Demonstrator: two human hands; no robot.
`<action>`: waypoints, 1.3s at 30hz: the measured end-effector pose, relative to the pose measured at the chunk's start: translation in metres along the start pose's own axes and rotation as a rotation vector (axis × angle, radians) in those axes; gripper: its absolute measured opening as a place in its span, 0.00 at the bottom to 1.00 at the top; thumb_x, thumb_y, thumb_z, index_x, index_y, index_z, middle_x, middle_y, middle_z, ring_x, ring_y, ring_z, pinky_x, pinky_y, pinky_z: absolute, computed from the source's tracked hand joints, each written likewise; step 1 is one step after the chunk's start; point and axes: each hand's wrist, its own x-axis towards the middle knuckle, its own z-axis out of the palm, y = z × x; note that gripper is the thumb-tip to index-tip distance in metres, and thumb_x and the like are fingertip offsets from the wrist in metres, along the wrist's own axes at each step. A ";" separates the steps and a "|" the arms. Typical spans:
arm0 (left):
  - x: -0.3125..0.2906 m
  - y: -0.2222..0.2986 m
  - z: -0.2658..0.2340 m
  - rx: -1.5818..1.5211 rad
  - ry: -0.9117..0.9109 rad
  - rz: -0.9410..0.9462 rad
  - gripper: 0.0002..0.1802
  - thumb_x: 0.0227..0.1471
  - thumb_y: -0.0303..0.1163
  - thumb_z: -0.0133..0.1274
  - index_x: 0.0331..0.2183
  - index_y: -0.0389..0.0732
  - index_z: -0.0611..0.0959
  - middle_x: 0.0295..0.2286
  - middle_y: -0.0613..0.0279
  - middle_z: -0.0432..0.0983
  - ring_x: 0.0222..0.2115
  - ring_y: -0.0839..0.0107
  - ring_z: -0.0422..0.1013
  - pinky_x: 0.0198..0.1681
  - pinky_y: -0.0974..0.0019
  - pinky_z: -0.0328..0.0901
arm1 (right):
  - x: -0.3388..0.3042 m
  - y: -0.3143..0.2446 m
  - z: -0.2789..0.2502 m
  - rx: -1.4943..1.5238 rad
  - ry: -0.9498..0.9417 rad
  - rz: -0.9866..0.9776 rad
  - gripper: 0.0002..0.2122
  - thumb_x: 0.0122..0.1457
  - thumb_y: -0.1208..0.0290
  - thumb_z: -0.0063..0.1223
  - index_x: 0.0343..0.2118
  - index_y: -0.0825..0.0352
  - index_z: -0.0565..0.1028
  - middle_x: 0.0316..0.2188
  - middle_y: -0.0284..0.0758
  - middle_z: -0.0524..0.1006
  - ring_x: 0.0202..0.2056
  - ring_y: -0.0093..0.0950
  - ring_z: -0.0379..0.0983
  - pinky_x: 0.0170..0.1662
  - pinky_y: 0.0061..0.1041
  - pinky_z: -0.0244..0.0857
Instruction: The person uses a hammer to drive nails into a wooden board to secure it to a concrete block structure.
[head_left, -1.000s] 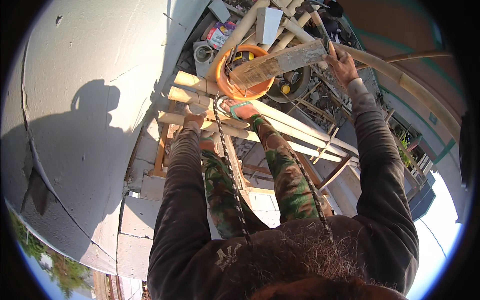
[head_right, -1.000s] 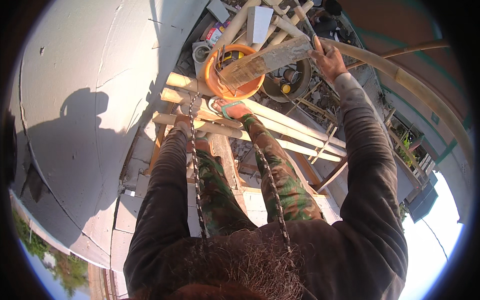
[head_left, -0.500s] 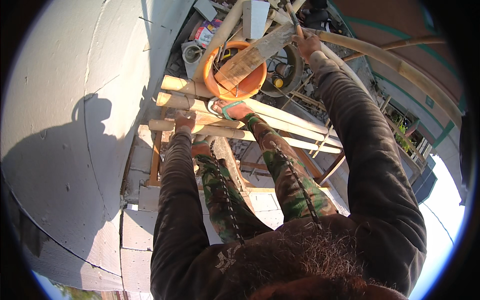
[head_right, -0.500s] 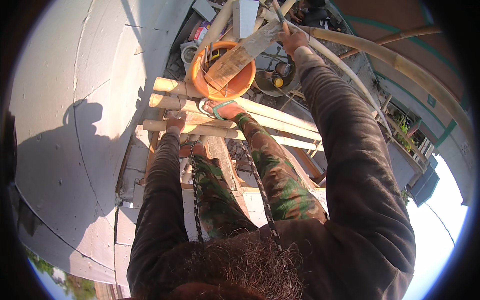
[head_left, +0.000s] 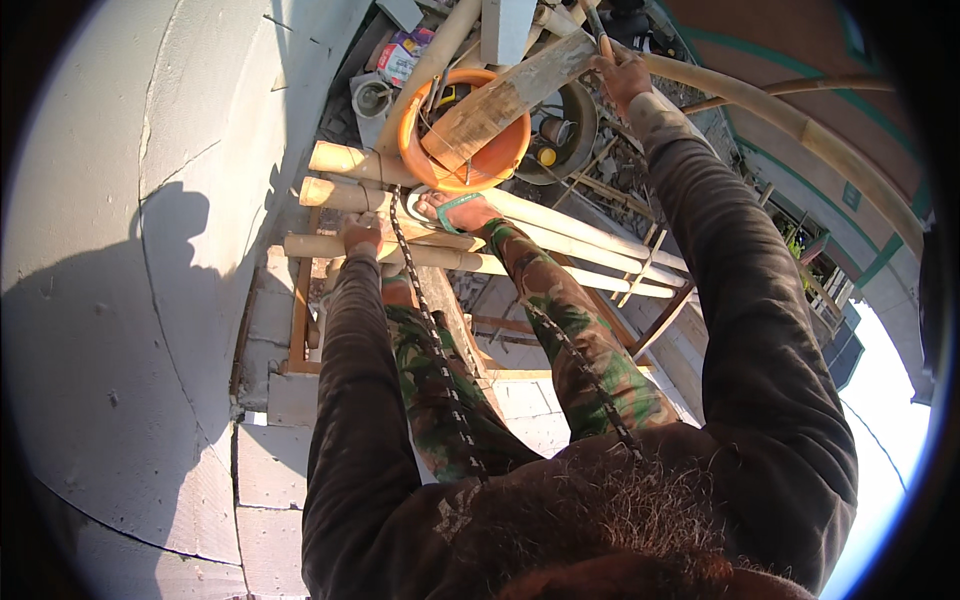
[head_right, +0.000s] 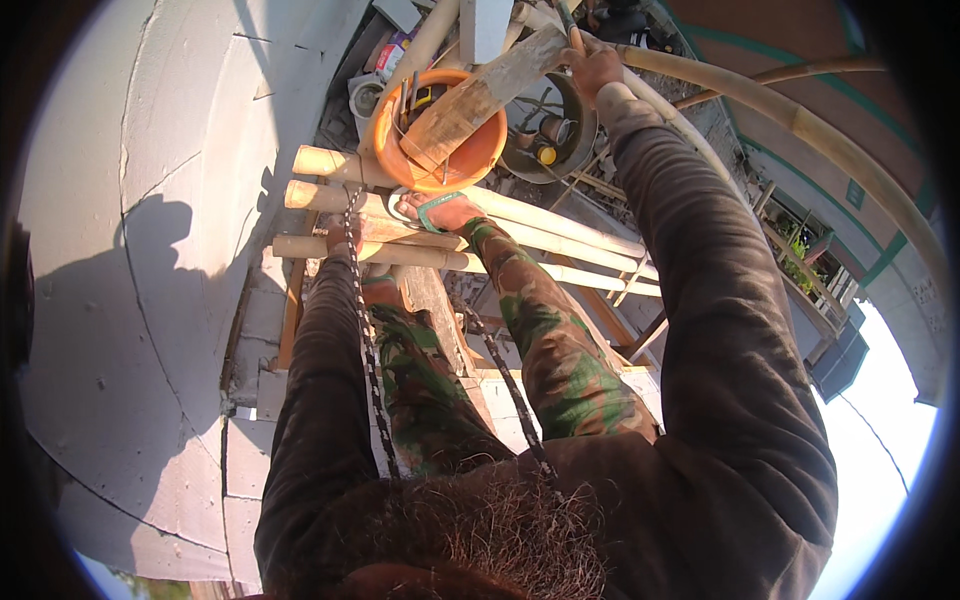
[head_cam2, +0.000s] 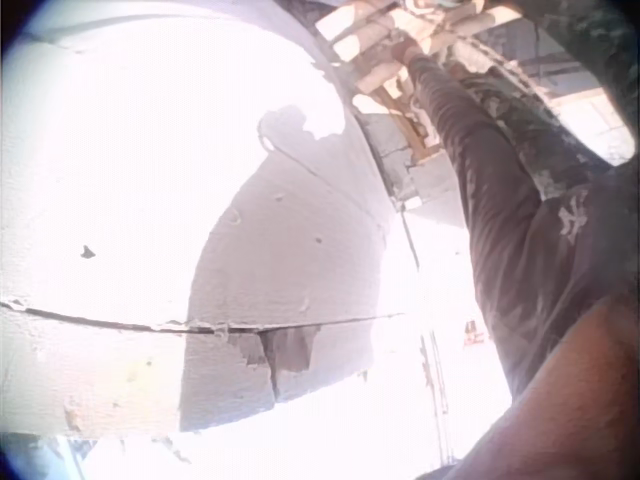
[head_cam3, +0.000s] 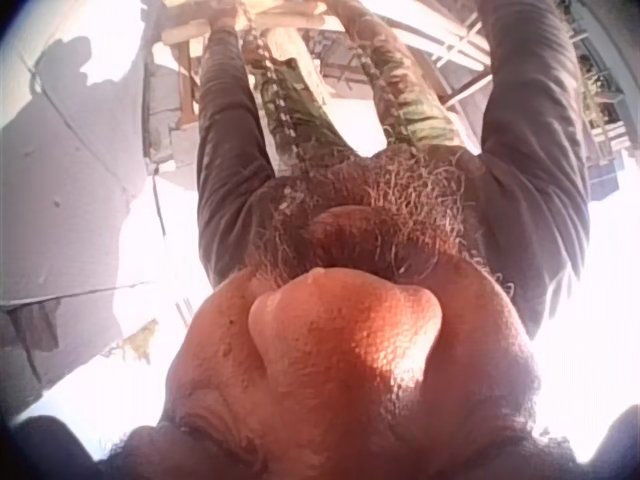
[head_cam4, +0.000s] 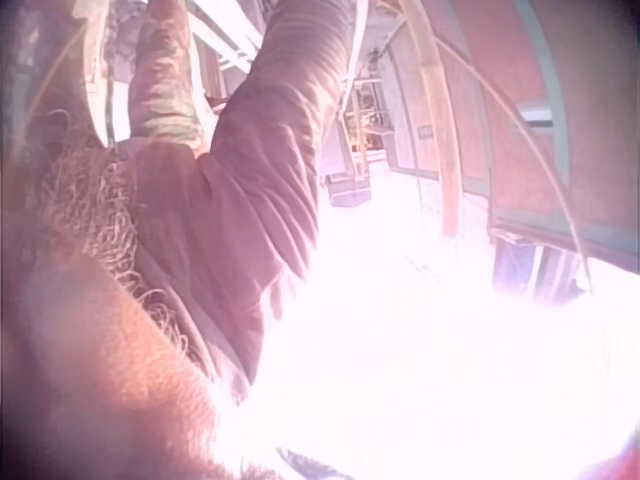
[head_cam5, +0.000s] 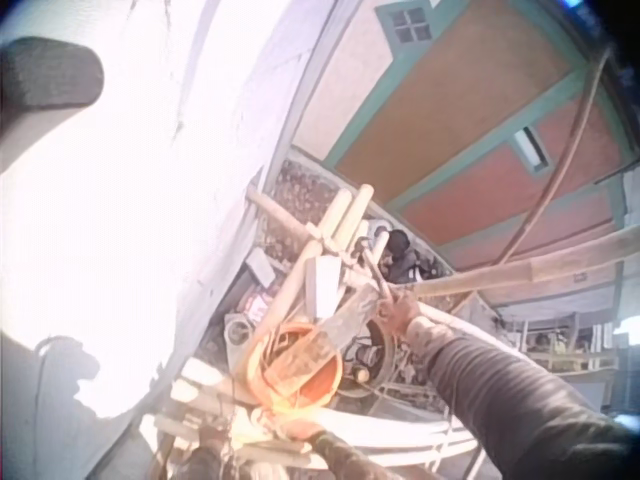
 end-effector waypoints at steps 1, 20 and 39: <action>0.002 0.000 0.001 -0.051 -0.013 0.016 0.48 0.48 0.50 0.68 0.59 0.26 0.70 0.56 0.32 0.72 0.58 0.42 0.70 0.61 0.52 0.65 | 0.009 0.014 -0.004 -0.046 0.030 -0.033 0.25 0.58 0.63 0.62 0.60 0.62 0.77 0.34 0.40 0.83 0.30 0.30 0.79 0.36 0.31 0.73; -0.101 0.091 -0.107 -0.003 -0.120 0.309 0.38 0.45 0.39 0.67 0.55 0.32 0.75 0.47 0.37 0.80 0.51 0.43 0.76 0.54 0.51 0.70 | -0.164 0.062 -0.040 -0.116 0.134 0.076 0.17 0.58 0.62 0.59 0.47 0.67 0.79 0.36 0.45 0.82 0.39 0.38 0.80 0.45 0.37 0.72; -0.494 0.116 -0.342 -0.270 0.227 0.501 0.18 0.52 0.24 0.58 0.45 0.37 0.75 0.38 0.55 0.77 0.40 0.63 0.77 0.44 0.61 0.70 | -0.343 -0.125 -0.107 -0.081 -0.336 -0.272 0.18 0.65 0.58 0.57 0.42 0.72 0.77 0.33 0.56 0.79 0.38 0.56 0.76 0.42 0.46 0.70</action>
